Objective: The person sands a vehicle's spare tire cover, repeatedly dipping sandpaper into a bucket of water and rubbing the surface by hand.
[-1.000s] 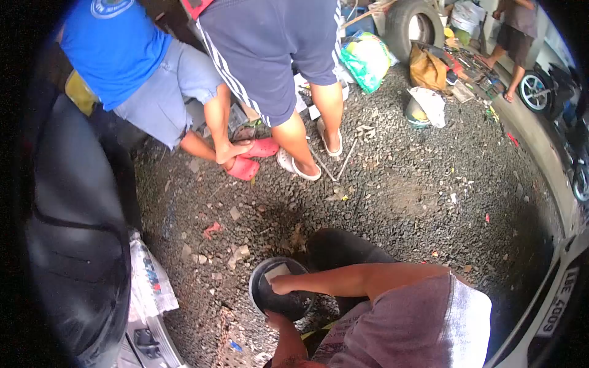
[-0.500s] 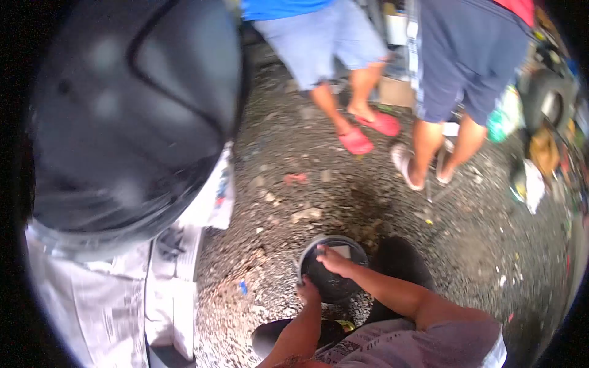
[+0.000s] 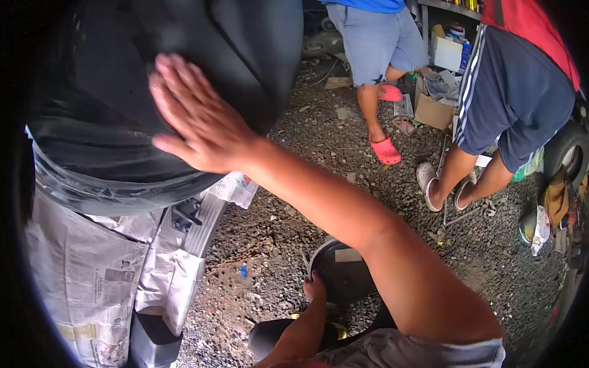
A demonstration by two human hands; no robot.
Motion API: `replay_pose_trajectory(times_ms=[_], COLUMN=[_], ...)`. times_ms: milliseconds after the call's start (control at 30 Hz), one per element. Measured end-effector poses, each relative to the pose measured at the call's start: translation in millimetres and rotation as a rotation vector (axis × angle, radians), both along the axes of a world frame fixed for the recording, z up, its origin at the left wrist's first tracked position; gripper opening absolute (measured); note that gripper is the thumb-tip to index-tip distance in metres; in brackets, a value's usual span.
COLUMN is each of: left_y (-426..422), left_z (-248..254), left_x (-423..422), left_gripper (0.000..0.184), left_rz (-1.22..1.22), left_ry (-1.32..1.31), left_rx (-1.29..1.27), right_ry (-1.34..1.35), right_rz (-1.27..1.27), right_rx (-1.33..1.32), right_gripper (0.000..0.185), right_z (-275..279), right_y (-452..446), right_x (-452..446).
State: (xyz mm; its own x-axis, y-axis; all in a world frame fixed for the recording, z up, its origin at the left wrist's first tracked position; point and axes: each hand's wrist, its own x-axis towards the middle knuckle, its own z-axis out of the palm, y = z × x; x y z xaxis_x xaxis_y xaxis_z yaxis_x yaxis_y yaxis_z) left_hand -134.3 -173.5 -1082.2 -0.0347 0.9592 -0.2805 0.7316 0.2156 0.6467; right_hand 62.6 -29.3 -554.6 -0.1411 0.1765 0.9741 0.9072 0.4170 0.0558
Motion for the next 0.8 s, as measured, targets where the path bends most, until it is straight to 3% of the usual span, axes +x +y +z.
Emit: replay_pose_trajectory(times_ms=[67,133,200,267,300,367,467,600,667,767,800], left_y=[2,2,1,-1,-1,-3,0,1,-3,0,0], left_z=[9,9,-1,11,19,13,5,15,16,4,-1], left_x=[-1,1,-1,-1,2,-1,-2,-1,3,5,4], left_gripper=[0.071,0.072,0.072,0.072,0.072,0.073,0.074,0.075,0.074,0.072,0.071], left_rz=[-0.017,-0.028,-0.046,-0.055,-0.058,-0.07,-0.064,-0.052,-0.037,-0.026,-0.02], left_ry=[0.026,0.041,0.056,0.074,0.083,0.06,0.058,0.041,0.029,0.005,-0.001], left_rx=[-0.053,-0.043,0.026,-0.025,-0.048,-0.019,-0.022,-0.075,-0.071,-0.043,-0.033], right_ry=[0.087,0.147,0.158,0.086,0.073,0.082,0.042,0.227,0.27,0.077,0.098], right_rz=[0.008,0.026,0.003,-0.044,-0.009,-0.124,-0.065,-0.114,-0.094,-0.068,-0.02], right_rx=[-0.047,-0.055,-0.006,0.09,-0.052,0.104,0.077,-0.034,-0.101,0.186,0.096], right_gripper=[0.079,0.078,0.078,0.082,0.083,0.083,0.084,0.084,0.082,0.078,0.069], right_z=[-94,-123,-81,13,66,115,72,-91,-100,5,54], right_y=[14,17,11,20,12,23,5,29,23,31,21], right_x=[11,13,11,21,23,21,27,53,51,46,38])
